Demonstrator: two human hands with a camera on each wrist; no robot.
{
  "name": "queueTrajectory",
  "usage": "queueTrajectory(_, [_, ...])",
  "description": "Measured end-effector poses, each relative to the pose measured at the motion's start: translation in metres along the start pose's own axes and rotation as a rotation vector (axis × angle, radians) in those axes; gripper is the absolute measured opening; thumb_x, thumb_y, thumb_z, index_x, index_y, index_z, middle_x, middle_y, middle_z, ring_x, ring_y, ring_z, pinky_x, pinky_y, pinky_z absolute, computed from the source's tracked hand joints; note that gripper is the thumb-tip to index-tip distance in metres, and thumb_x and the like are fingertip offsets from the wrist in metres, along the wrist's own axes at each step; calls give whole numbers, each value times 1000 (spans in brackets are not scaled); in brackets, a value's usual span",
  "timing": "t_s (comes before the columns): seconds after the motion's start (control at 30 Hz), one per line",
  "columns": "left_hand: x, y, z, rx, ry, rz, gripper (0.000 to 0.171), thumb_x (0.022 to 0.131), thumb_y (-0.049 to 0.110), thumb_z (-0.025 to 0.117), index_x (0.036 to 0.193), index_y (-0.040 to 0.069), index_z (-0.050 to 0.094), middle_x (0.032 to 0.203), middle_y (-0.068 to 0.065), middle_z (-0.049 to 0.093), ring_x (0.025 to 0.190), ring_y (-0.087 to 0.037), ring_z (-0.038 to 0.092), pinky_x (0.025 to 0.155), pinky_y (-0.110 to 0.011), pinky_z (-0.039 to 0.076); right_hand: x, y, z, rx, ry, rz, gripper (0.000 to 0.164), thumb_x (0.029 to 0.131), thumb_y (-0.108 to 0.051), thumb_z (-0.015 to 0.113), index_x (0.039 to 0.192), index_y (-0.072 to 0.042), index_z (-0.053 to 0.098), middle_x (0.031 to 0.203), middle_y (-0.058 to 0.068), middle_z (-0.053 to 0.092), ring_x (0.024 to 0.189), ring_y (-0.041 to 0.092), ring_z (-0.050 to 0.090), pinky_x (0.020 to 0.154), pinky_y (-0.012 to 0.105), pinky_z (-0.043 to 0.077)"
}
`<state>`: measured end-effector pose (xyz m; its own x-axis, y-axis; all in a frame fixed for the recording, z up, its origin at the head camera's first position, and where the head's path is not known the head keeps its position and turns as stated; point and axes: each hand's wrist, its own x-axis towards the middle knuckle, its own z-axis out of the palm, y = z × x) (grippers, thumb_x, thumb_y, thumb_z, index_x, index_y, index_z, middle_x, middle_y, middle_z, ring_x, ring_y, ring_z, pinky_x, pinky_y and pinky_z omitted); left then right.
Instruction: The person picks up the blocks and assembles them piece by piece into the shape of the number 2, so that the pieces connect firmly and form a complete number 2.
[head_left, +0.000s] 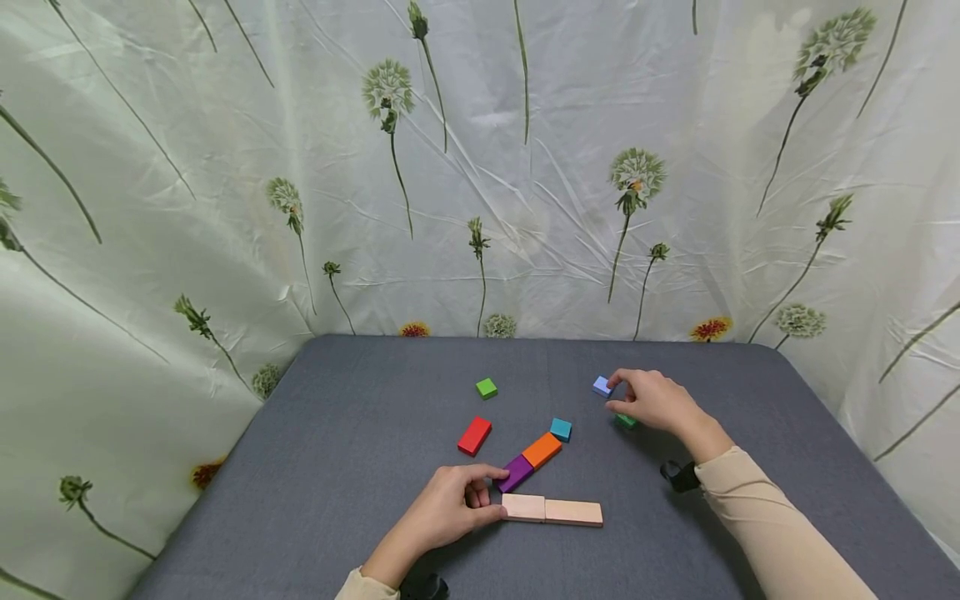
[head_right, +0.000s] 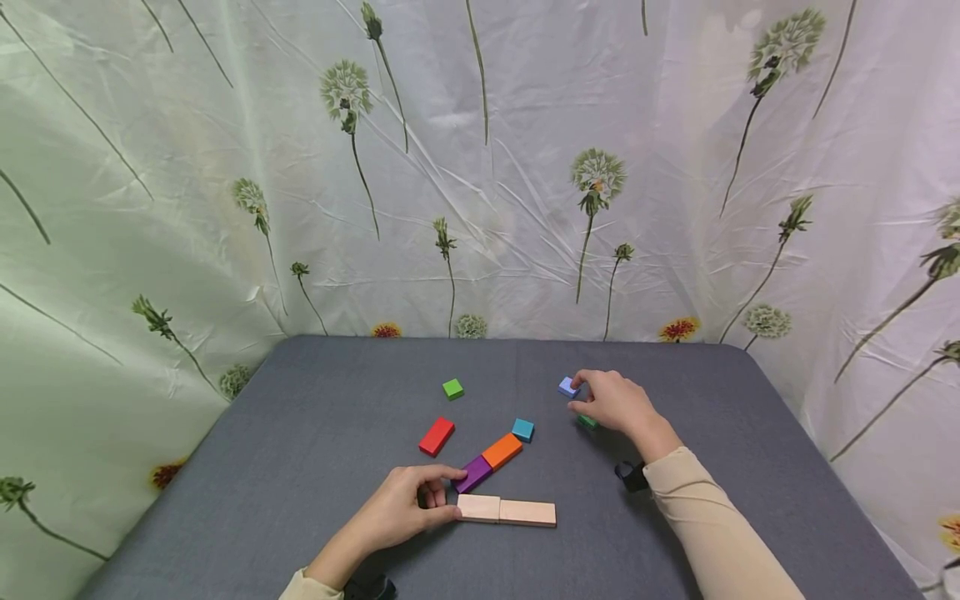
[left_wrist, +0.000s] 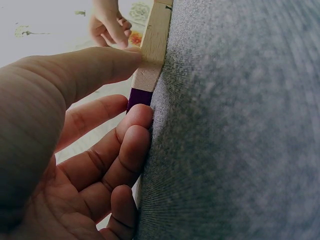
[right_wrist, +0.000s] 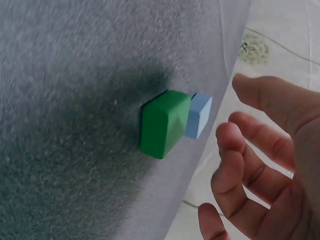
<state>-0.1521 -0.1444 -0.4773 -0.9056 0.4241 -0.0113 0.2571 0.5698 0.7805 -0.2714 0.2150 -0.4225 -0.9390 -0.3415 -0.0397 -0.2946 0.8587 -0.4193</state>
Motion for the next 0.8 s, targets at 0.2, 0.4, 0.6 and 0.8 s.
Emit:
queueTrajectory(0.2, [0,0,0,-2,-1,5,42,89,24,90,129,18,78,77,11,62,66,0,53,59,-19,45,4,3,0,-34,24,100,39,101,-30,75,129,-3,71,88,8,69,68,18,59,59,36,45])
queueTrajectory(0.4, [0,0,-1,-2,-3,2,42,89,24,90,129,18,78,77,11,62,66,0,53,59,-19,45,10,0,4,-84,49,157,40,100,-32,76,127,-3,72,95,11,73,76,21,63,62,40,50])
queueTrajectory(0.6, [0,0,0,-3,-2,-1,42,89,23,90,129,18,78,77,11,62,66,0,53,59,-19,46,16,-1,8,-113,34,200,41,100,-32,76,129,-3,71,100,13,75,80,24,67,65,44,53])
queueTrajectory(0.8, [0,0,0,-3,1,4,42,88,23,91,128,18,78,76,11,62,65,0,53,59,-19,45,19,0,10,-123,31,214,40,100,-31,77,128,-3,71,113,20,76,91,32,72,72,51,57])
